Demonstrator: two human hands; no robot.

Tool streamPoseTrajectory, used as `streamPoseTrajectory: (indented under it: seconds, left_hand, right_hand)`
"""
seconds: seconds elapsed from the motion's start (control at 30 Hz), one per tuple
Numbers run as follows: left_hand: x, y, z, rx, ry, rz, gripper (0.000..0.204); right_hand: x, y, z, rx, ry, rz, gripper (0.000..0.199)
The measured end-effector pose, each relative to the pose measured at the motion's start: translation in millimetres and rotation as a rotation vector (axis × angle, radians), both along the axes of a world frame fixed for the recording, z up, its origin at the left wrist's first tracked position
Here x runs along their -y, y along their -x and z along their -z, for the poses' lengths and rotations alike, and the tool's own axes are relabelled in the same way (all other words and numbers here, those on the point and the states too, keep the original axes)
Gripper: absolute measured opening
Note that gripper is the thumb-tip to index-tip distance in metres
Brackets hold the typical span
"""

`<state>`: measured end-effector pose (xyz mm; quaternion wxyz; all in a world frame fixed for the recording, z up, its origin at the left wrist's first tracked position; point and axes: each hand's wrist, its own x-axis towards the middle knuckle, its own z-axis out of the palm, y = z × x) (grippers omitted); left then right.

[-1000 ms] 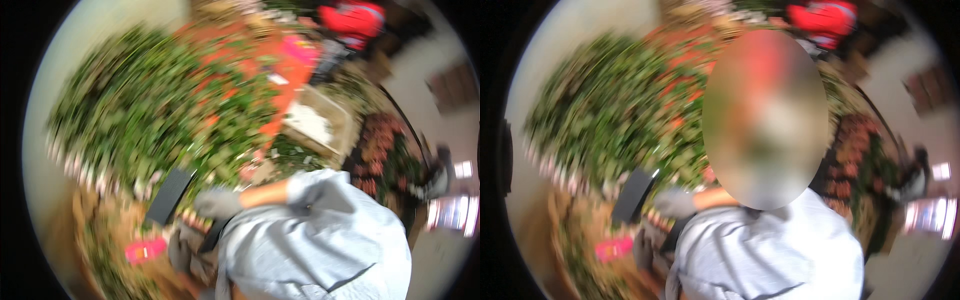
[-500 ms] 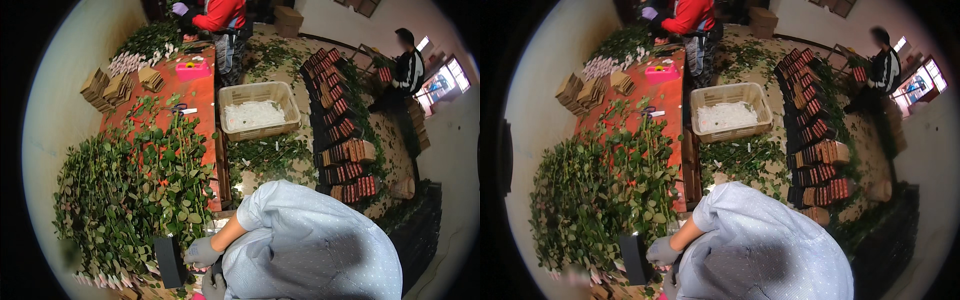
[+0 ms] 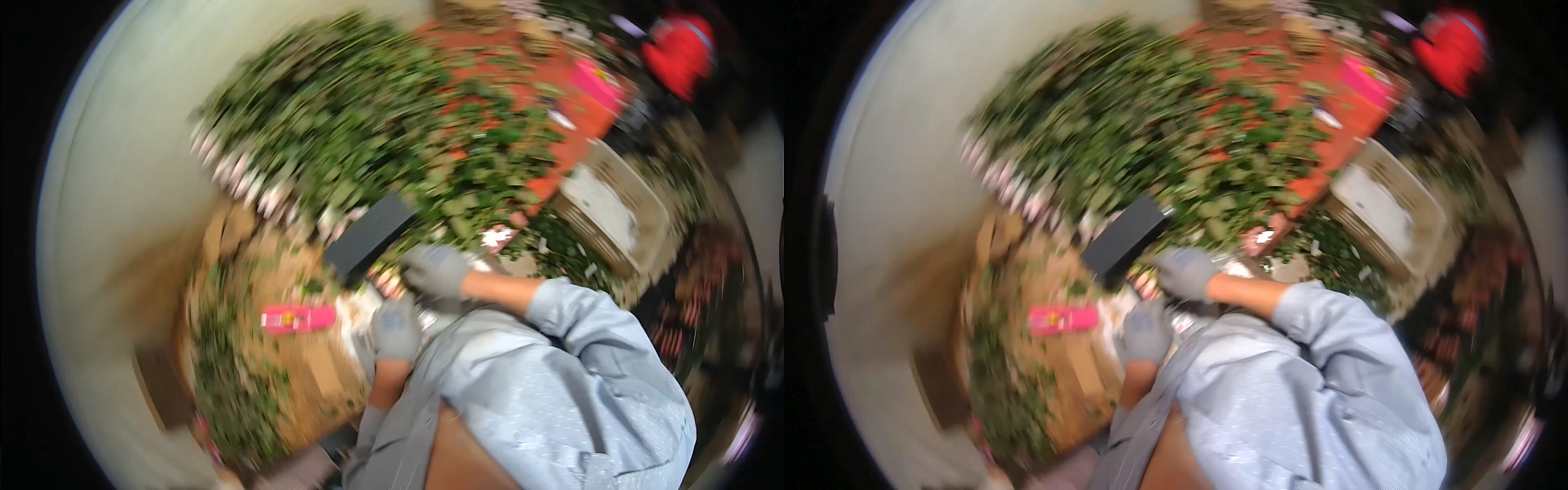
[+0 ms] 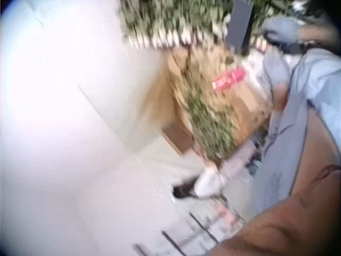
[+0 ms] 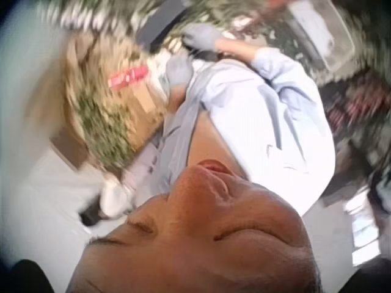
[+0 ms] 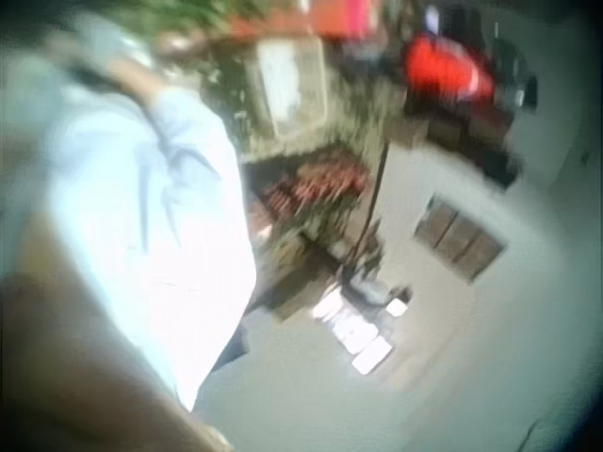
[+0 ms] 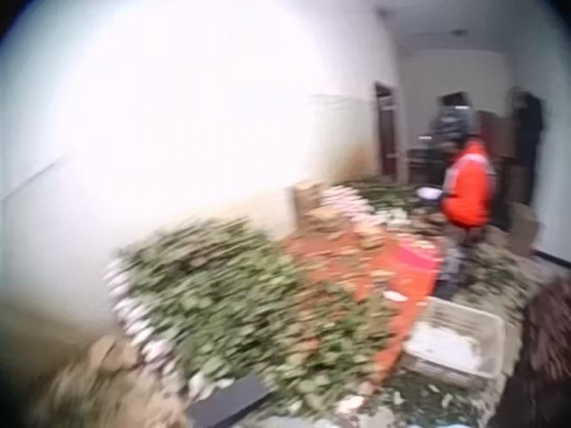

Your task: The person assembles floral arrangements by placing green leafy stems into a gray plastic holder on a table. They repeatedly pick up stems, insert them into the holder, and adjust the arrangement while other workers are visible in the background.

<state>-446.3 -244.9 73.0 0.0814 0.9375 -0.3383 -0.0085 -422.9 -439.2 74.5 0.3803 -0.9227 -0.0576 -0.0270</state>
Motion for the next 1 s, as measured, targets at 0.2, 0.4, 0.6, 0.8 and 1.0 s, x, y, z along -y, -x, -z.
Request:
streamPoseTrajectory:
  seconds: [0.2, 0.4, 0.6, 0.8, 1.0]
  left_hand:
    - [-21, 32, 2, -0.013, 0.027, -0.197, 0.053]
    - [-30, 42, -3, -0.037, 0.142, -0.237, 0.063]
    - [-31, 39, 5, -0.022, 0.136, -0.245, 0.061]
    - [-25, 28, 3, -0.174, 0.073, -0.275, 0.051]
    - [-31, 32, -7, -0.062, 0.199, -0.263, 0.05]
  right_hand:
    - [4, -16, 10, -0.215, 0.102, -0.357, 0.027]
    - [-12, -61, 0, -0.147, 0.283, -0.563, 0.03]
    - [-35, -95, 35, -0.232, 0.612, -0.694, 0.041]
    - [-29, -96, 55, -0.235, 0.615, -0.735, 0.043]
    - [-2, -67, -6, 0.037, 0.165, -0.48, 0.031]
